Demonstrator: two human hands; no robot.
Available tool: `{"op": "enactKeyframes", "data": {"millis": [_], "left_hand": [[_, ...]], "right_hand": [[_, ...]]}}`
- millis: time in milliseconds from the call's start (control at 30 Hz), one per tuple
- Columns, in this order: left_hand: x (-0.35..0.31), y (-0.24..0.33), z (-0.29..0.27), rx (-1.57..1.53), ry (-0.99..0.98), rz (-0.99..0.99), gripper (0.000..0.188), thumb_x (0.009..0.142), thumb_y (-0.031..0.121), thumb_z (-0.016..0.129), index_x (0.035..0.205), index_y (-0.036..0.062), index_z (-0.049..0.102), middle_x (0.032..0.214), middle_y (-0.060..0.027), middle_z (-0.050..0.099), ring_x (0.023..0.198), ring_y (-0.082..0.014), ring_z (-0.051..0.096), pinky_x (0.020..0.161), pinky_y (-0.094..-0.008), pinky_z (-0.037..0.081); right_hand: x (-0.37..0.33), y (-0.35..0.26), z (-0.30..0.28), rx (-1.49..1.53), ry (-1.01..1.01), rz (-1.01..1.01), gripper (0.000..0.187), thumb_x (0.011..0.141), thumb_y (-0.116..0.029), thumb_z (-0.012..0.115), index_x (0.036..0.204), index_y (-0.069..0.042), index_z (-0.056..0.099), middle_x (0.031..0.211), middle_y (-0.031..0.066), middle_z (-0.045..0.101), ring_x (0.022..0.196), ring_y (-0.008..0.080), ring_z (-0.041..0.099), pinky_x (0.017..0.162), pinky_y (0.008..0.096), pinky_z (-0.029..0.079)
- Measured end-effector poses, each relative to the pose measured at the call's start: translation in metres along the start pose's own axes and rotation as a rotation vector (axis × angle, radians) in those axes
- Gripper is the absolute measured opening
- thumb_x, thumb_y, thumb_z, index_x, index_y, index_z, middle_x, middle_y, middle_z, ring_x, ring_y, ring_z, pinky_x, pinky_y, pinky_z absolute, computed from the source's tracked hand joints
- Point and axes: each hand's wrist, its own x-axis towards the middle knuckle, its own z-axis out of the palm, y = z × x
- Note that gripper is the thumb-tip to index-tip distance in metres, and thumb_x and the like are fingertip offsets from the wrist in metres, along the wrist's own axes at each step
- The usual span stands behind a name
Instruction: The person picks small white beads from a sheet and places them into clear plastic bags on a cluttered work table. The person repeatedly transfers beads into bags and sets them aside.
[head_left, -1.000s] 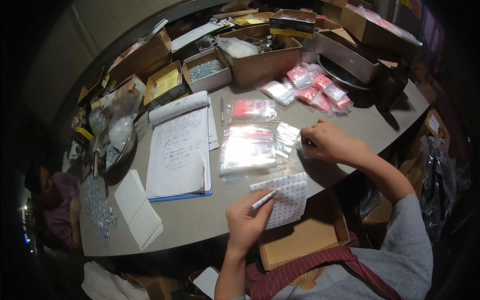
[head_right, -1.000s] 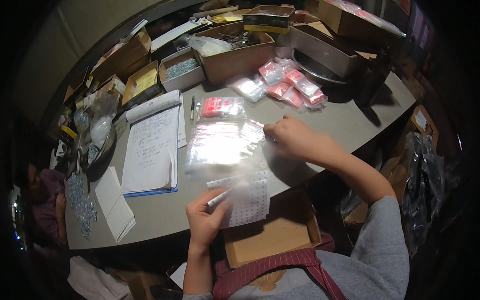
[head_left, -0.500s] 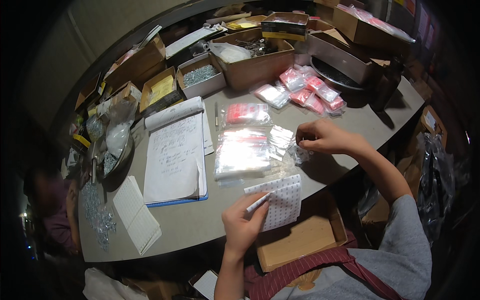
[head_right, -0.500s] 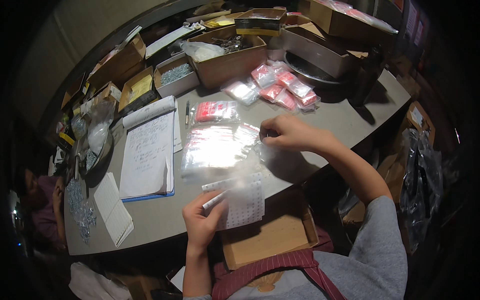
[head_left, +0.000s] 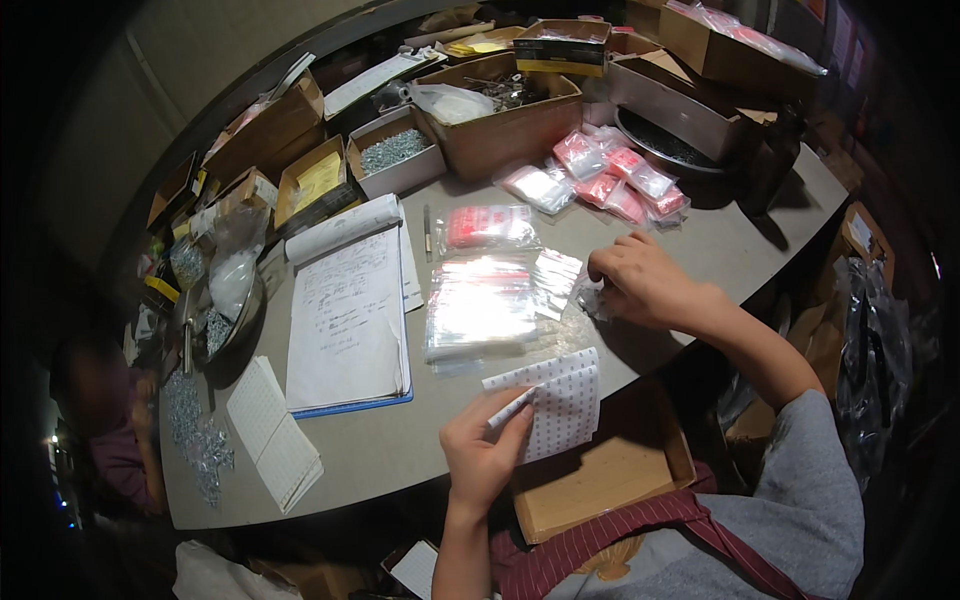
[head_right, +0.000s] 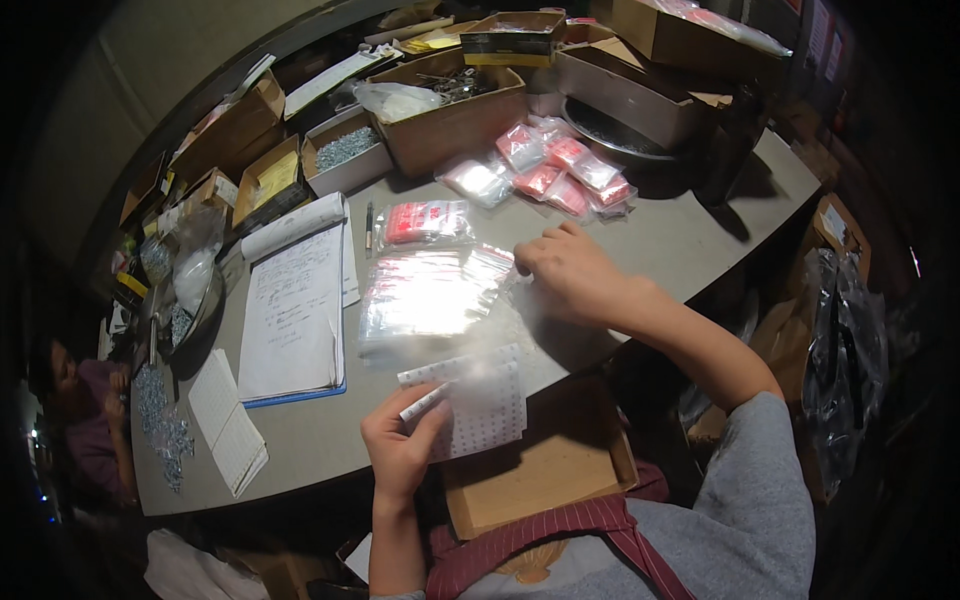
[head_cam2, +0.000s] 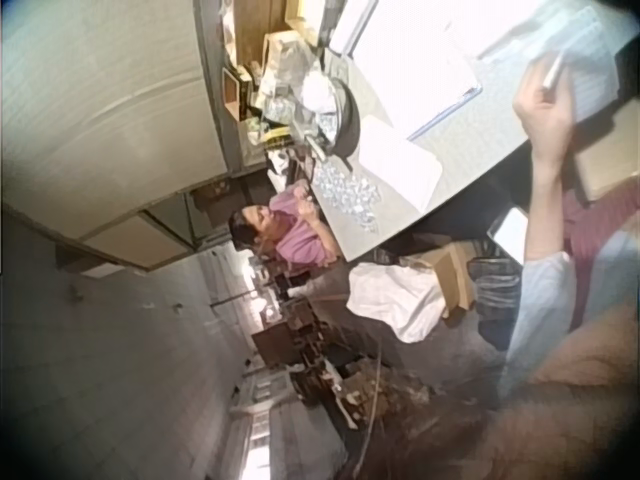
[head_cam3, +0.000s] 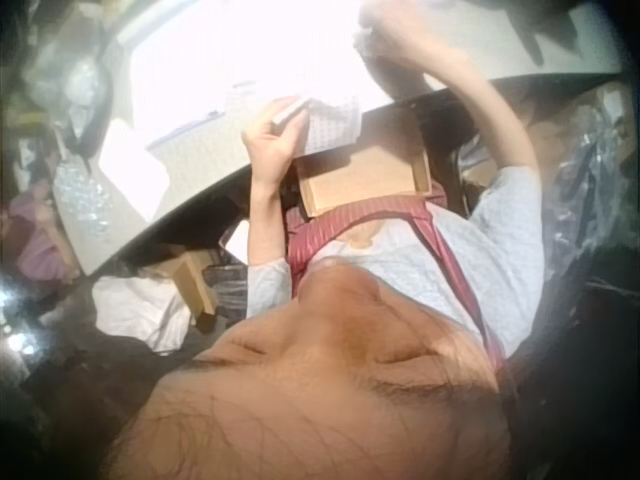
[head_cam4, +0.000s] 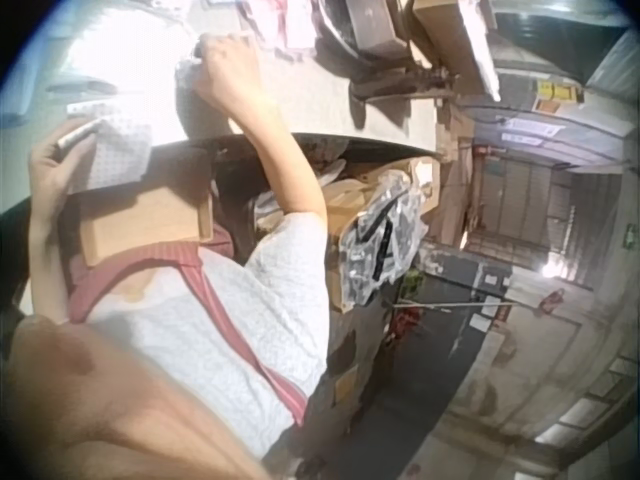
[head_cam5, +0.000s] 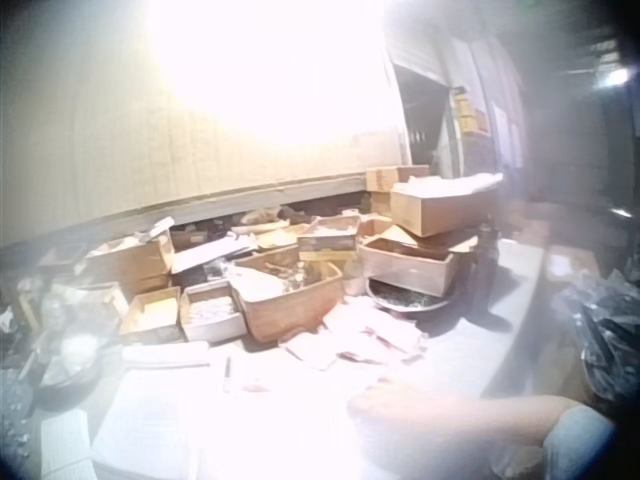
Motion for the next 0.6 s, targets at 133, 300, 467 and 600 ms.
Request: {"op": "enactKeyframes", "data": {"millis": [133, 300, 467, 600], "left_hand": [[0.001, 0.007, 0.0, -0.067, -0.013, -0.086, 0.02, 0.085, -0.001, 0.071, 0.104, -0.0064, 0.075, 0.096, -0.0084, 0.072, 0.086, -0.0139, 0.066, 0.078, -0.0265, 0.051], [-0.001, -0.001, -0.001, -0.175, 0.034, -0.081, 0.018, 0.088, 0.0, 0.073, 0.105, -0.0044, 0.076, 0.098, -0.0088, 0.074, 0.084, -0.0143, 0.067, 0.075, -0.0277, 0.053], [0.001, 0.006, -0.011, -0.457, 0.101, -0.234, 0.019, 0.086, 0.0, 0.073, 0.104, -0.0066, 0.075, 0.091, -0.0065, 0.072, 0.077, -0.0117, 0.064, 0.072, -0.0248, 0.05], [0.001, 0.001, -0.015, -0.489, 0.133, -0.252, 0.027, 0.078, 0.007, 0.077, 0.102, -0.006, 0.074, 0.089, -0.0073, 0.073, 0.081, -0.0134, 0.065, 0.077, -0.0261, 0.049]], "right_hand": [[0.005, 0.016, -0.008, 0.046, -0.096, 0.099, 0.029, 0.081, -0.018, 0.076, 0.105, -0.005, 0.065, 0.091, 0.0121, 0.068, 0.094, 0.0303, 0.064, 0.087, 0.0424, 0.047], [0.007, 0.033, -0.013, 0.383, -0.151, 0.156, 0.036, 0.088, -0.023, 0.074, 0.116, -0.003, 0.066, 0.089, 0.0127, 0.066, 0.086, 0.0283, 0.066, 0.08, 0.0405, 0.052], [-0.01, 0.023, -0.012, 0.355, -0.165, 0.06, 0.032, 0.09, -0.025, 0.071, 0.115, -0.005, 0.068, 0.092, 0.0129, 0.066, 0.088, 0.0289, 0.066, 0.08, 0.0392, 0.052], [-0.024, 0.001, -0.04, 0.5, -0.578, 0.005, 0.029, 0.091, -0.024, 0.069, 0.112, -0.005, 0.07, 0.091, 0.0152, 0.067, 0.088, 0.0299, 0.067, 0.08, 0.0396, 0.053]]}}
